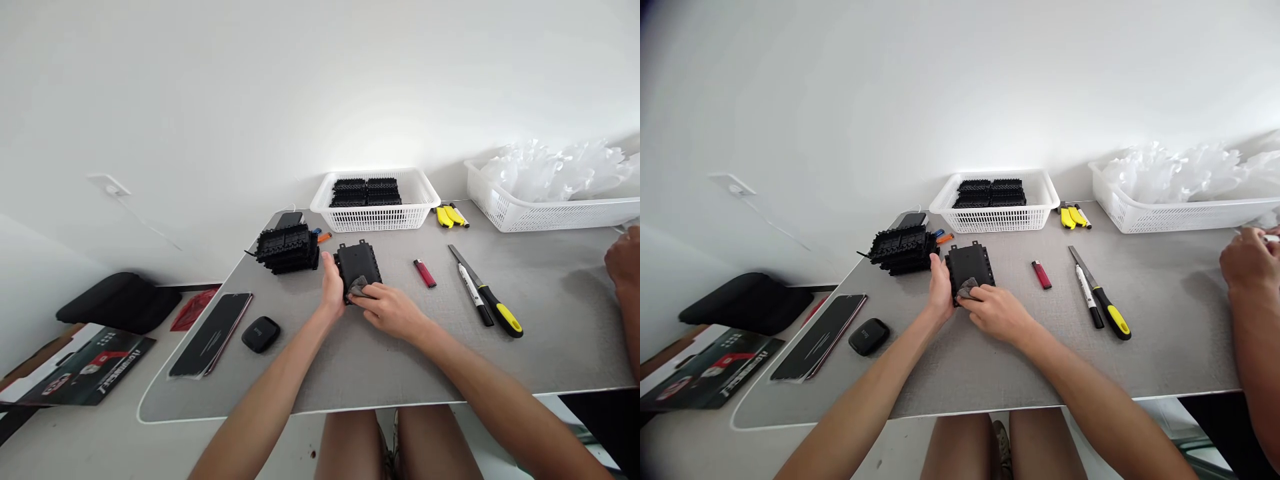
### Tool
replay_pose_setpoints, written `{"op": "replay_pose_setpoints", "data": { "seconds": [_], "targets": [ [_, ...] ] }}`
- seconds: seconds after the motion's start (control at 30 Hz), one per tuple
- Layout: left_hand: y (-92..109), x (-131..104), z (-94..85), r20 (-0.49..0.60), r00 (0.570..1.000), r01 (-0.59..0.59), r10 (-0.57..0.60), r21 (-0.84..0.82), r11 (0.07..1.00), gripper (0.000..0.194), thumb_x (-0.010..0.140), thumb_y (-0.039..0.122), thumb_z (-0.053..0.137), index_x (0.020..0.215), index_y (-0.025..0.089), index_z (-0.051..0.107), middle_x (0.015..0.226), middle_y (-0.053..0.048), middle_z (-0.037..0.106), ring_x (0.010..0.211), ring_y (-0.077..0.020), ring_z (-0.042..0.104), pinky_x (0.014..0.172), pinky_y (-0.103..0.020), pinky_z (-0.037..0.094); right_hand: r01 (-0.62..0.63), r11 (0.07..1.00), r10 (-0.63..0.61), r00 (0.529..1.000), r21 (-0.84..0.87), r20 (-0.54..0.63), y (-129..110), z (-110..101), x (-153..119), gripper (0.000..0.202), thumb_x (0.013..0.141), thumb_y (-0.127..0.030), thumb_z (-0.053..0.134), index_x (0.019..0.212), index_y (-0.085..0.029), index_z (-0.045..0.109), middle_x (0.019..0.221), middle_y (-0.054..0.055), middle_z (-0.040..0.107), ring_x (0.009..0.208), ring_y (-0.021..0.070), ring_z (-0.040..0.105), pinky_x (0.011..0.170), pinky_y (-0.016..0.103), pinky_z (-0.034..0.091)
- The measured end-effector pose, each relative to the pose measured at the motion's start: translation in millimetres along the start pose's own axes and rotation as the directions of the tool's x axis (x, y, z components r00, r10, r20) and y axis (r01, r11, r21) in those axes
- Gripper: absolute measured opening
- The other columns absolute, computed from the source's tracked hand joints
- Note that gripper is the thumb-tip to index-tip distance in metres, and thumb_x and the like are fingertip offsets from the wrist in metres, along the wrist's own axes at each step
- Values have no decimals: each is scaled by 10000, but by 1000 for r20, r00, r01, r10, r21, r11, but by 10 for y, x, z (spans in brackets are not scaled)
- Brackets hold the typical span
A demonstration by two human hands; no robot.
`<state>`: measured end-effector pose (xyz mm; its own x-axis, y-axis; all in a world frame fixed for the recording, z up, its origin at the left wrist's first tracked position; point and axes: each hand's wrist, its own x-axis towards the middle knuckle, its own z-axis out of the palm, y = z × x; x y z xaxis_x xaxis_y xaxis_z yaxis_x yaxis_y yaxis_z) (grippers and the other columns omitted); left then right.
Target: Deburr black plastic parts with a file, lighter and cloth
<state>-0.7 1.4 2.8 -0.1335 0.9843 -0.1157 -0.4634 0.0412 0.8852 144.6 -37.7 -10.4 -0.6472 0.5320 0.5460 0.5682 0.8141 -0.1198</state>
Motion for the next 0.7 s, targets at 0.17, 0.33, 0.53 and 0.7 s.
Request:
{"op": "replay_pose_setpoints", "data": {
  "seconds": [0.17,0.33,0.53,0.7],
  "targets": [
    [105,-17,6,-92,994,70,-67,26,997,637,879,696,328,1069,190,664,984,-106,728,959,-266,688,796,-365,568,-226,974,223,970,-15,-97,208,-103,-63,285,850,-87,478,911,-176,741,788,51,649,720,160,590,611,275,435],
    [83,-9,9,-107,990,95,-90,42,995,617,872,694,358,1087,207,669,1058,-106,722,984,-265,684,782,-359,574,-346,938,341,898,31,-278,300,-143,-96,347,866,-95,426,1048,-162,714,823,72,636,757,176,587,632,285,448],
    [-23,57,-65,-91,994,68,-63,56,996,639,843,718,392,1056,184,669,981,-106,732,934,-261,693,769,-360,572,-170,983,173,984,73,-41,261,-76,-72,385,851,-70,447,1118,-204,691,854,47,628,730,152,576,648,277,436],
    [-44,63,-107,-69,997,40,-33,103,994,625,826,720,428,1049,183,656,968,-111,725,952,-260,685,775,-346,562,-229,973,231,964,27,-136,291,-55,-105,306,839,-82,469,960,-187,729,798,47,625,728,159,573,596,267,399]
  ]
}}
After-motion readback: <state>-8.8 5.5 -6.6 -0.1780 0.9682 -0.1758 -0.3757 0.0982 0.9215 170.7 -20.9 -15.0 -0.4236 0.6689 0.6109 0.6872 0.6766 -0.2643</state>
